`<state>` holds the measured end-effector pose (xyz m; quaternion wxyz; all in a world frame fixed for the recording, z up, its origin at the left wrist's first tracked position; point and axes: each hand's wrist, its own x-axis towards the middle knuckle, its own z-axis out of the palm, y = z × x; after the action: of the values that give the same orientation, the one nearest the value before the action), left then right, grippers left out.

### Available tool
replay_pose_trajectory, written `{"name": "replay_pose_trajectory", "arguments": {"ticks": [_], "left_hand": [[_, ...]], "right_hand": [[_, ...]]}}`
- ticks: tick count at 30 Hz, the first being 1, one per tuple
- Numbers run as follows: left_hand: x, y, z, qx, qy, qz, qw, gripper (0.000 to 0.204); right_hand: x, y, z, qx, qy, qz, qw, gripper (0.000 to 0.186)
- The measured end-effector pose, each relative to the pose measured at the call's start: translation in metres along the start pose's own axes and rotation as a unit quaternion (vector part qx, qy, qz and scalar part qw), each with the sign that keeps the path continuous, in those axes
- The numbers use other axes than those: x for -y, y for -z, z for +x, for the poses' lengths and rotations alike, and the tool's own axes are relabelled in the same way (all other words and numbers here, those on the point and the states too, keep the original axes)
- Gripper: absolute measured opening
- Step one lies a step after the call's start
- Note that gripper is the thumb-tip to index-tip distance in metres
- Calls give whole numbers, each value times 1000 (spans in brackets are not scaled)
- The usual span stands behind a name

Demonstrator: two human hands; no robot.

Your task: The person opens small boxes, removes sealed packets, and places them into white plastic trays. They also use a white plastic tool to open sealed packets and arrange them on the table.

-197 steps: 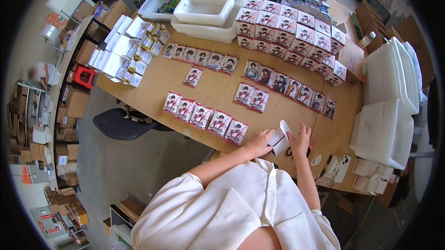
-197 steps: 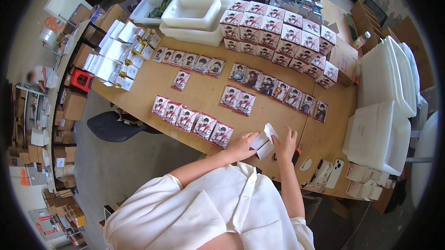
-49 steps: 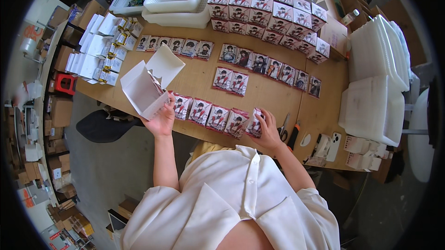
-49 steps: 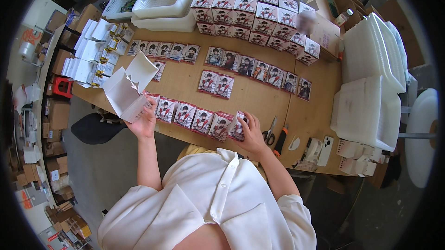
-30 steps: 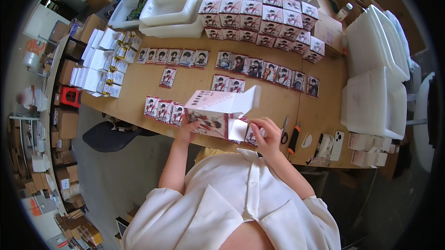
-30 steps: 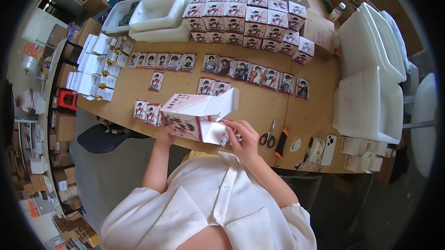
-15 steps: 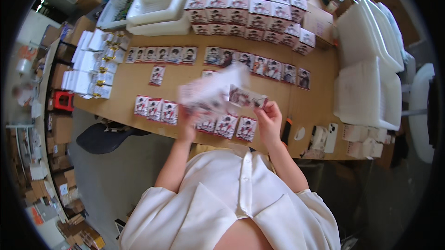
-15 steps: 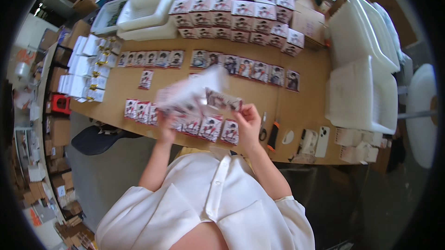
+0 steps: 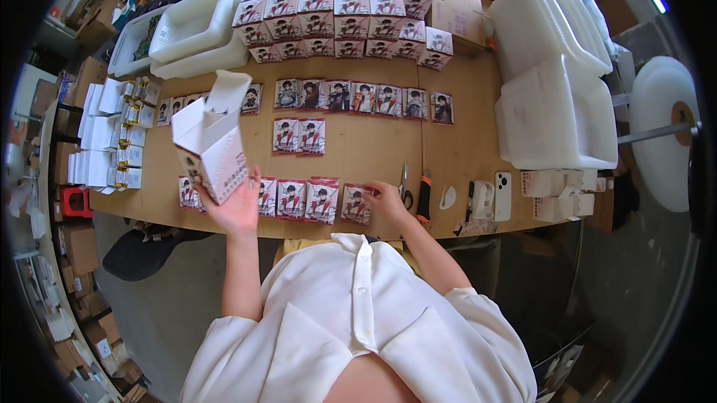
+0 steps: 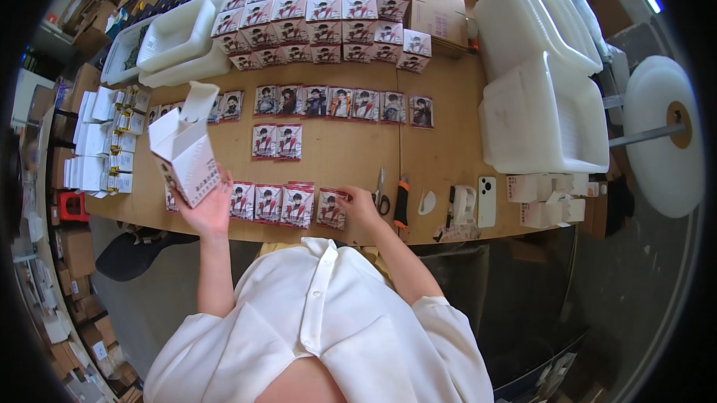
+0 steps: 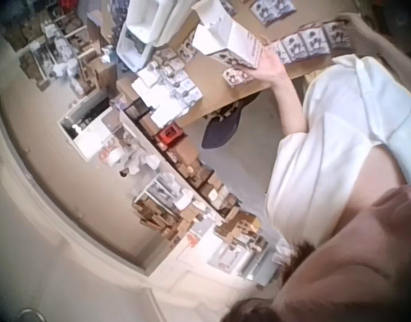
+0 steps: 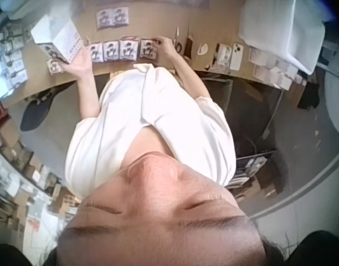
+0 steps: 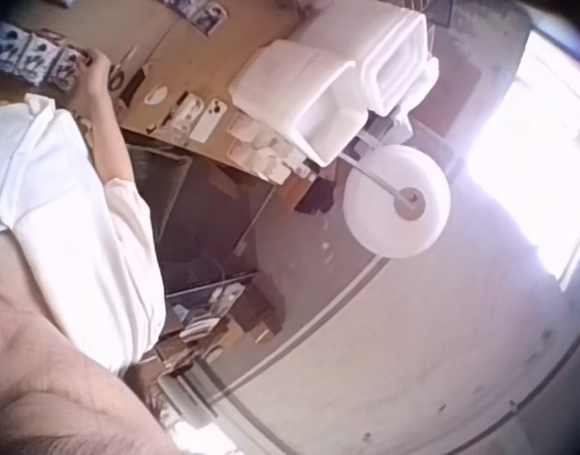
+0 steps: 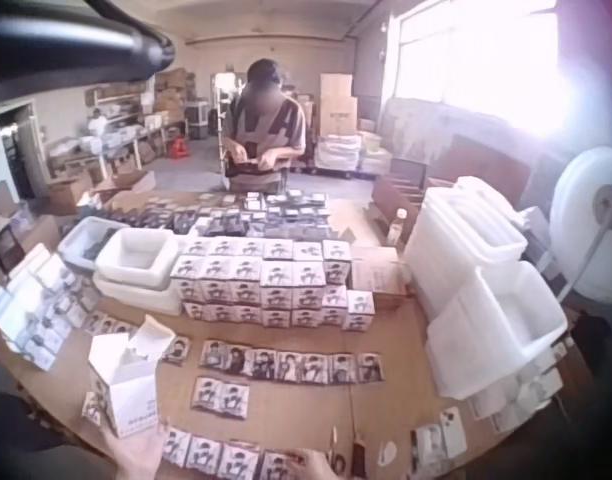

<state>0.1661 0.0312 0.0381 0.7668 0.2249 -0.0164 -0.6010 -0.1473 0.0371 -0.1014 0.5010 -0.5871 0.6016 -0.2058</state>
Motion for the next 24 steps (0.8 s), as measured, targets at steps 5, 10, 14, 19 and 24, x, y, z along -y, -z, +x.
{"name": "replay_pose_trajectory", "arguments": {"ticks": [5,10,14,19,24], "left_hand": [[62,-12,-17,36,98,14,994,50],[101,53,-42,85,246,186,947,69],[140,-6,-63,325,238,502,765,99],[210,-54,-89,356,325,496,722,109],[241,-59,-87,290,237,542,752,73]], "right_hand": [[-15,-8,3,-132,80,-128,980,45],[45,39,-42,-73,132,356,922,76],[65,99,-114,53,199,230,951,81],[12,123,-172,-233,116,85,962,72],[-164,212,-199,-686,5,13,727,51]]}}
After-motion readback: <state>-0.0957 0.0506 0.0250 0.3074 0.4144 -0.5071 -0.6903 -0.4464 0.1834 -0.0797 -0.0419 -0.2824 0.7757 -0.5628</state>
